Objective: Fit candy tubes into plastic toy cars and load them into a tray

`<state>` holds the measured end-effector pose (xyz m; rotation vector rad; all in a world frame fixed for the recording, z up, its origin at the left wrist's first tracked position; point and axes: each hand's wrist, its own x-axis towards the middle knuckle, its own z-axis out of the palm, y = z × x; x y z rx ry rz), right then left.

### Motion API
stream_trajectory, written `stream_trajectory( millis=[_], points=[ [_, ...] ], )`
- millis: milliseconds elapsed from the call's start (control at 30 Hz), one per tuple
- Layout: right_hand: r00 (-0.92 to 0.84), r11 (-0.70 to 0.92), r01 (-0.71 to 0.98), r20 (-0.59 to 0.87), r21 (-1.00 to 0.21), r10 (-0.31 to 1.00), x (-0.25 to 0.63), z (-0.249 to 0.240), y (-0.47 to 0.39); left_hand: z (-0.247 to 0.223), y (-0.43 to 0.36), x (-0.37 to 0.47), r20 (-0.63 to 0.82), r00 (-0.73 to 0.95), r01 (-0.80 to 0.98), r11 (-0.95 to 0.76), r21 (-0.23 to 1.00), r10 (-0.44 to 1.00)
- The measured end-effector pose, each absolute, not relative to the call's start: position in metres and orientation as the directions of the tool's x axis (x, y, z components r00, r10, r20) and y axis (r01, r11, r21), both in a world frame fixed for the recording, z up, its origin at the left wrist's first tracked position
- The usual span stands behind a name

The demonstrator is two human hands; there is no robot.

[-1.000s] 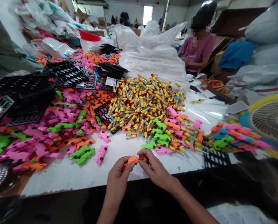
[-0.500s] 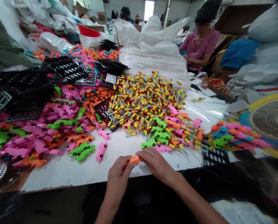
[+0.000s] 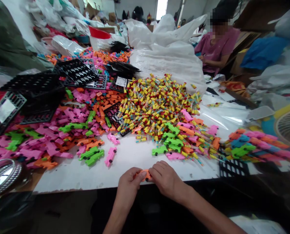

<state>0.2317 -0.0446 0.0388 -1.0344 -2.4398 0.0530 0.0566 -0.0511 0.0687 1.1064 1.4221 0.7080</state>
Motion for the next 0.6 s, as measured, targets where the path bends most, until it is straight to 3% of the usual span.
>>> stream_trajectory(
  millis=[133,200,267,333,433,500,600],
  points=[
    [-0.598,0.721,0.654,0.429,-0.229,0.678,0.233,0.035,-0.041,0.07,-0.048,0.059,-0.391,0.124,0.32,0.337,0.886,0.912],
    [-0.568,0.708,0.675,0.465,-0.208,0.679,0.247,0.042,-0.034,0.072,-0.042,0.054,-0.282,0.101,0.374,0.226,0.899,0.954],
    [-0.453,0.626,0.763,0.559,-0.159,0.694,0.271,0.055,-0.021,0.073,-0.032,0.041,-0.084,-0.002,0.459,0.075,0.885,0.996],
    [-0.268,0.424,0.9,0.642,-0.099,0.718,0.296,0.067,-0.007,0.07,-0.02,0.021,0.131,-0.141,0.623,-0.015,0.782,0.981],
    [-0.068,0.138,0.989,0.678,-0.05,0.732,0.307,0.075,0.011,0.06,-0.005,-0.006,0.314,-0.244,0.885,0.078,0.46,0.918],
    [-0.081,0.18,0.98,0.664,-0.082,0.743,0.286,0.07,0.018,0.051,-0.001,-0.011,0.313,-0.223,0.952,0.137,0.274,0.923],
    [-0.238,0.363,0.923,0.544,-0.132,0.804,0.231,0.054,0.026,0.041,-0.004,-0.004,0.267,-0.13,0.969,0.065,0.239,0.955]
  ],
)
